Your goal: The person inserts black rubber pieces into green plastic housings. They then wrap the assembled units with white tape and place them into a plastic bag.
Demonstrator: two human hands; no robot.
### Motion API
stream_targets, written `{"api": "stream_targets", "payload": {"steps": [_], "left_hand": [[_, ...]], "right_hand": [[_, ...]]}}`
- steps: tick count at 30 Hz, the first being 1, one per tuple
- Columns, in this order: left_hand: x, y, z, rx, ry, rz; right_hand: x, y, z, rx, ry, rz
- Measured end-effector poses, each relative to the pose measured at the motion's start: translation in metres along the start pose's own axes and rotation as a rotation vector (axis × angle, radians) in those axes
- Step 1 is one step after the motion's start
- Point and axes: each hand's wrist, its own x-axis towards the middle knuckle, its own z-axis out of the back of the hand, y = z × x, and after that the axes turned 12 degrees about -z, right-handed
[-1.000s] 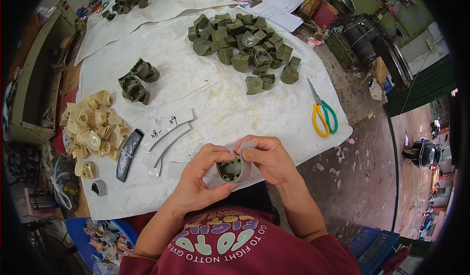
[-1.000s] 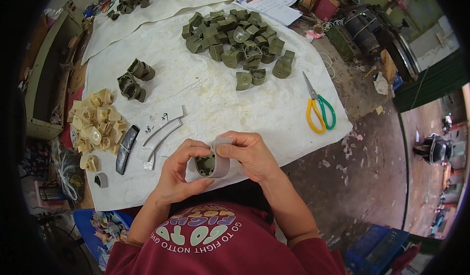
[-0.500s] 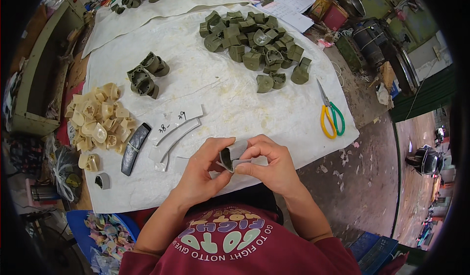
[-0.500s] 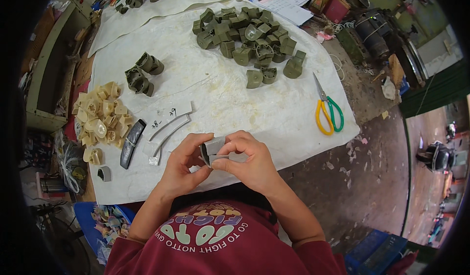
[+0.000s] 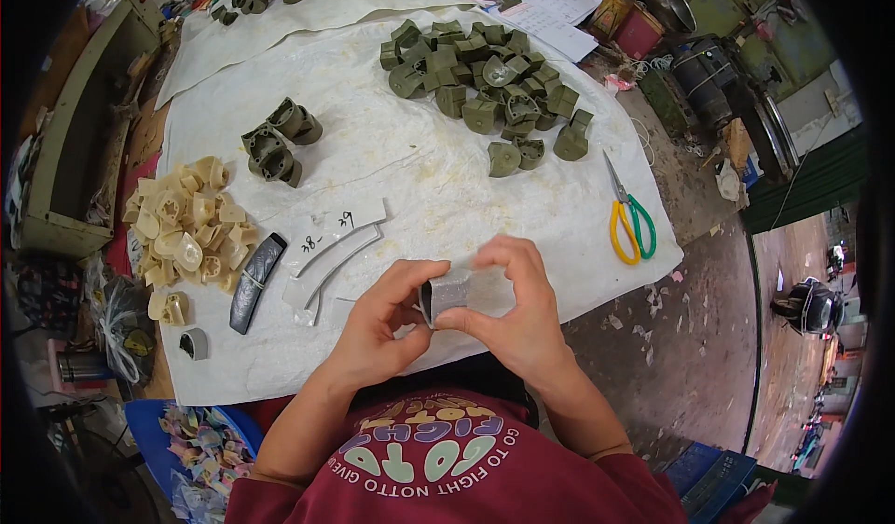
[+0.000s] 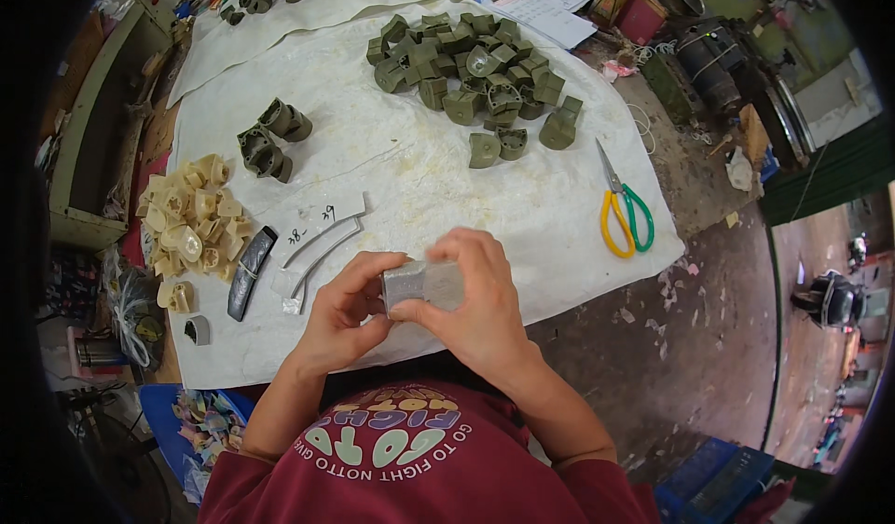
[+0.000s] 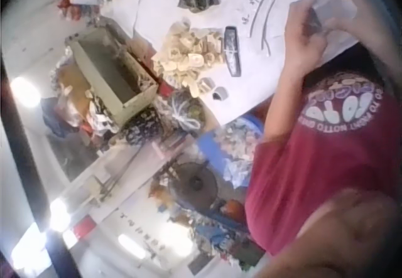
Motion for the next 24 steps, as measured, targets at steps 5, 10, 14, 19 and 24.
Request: {"api": "stream_targets", "payload": {"steps": [5,10,14,19,24], "left_hand": [[-0.001,-0.001,-0.004,-0.451,-0.155,0.103],[-0.007,0.006,-0.004,-0.588,-0.236,0.170],[-0.008,0.005,-0.004,-0.734,-0.266,0.238],[-0.008,0.010,-0.005,-0.612,-0.243,0.184],[-0.003,0.008,-0.004,-0.668,-0.257,0.222]], "right_hand": [[0.008,-0.017,0.002,0.354,0.388,-0.261],[0.009,-0.041,-0.009,0.617,0.492,-0.204],[0.012,-0.041,-0.003,0.507,0.456,-0.164],[0.016,-0.026,0.002,0.335,0.391,-0.055],[0.015,-0.031,-0.003,0.378,0.299,-0.067]]}}
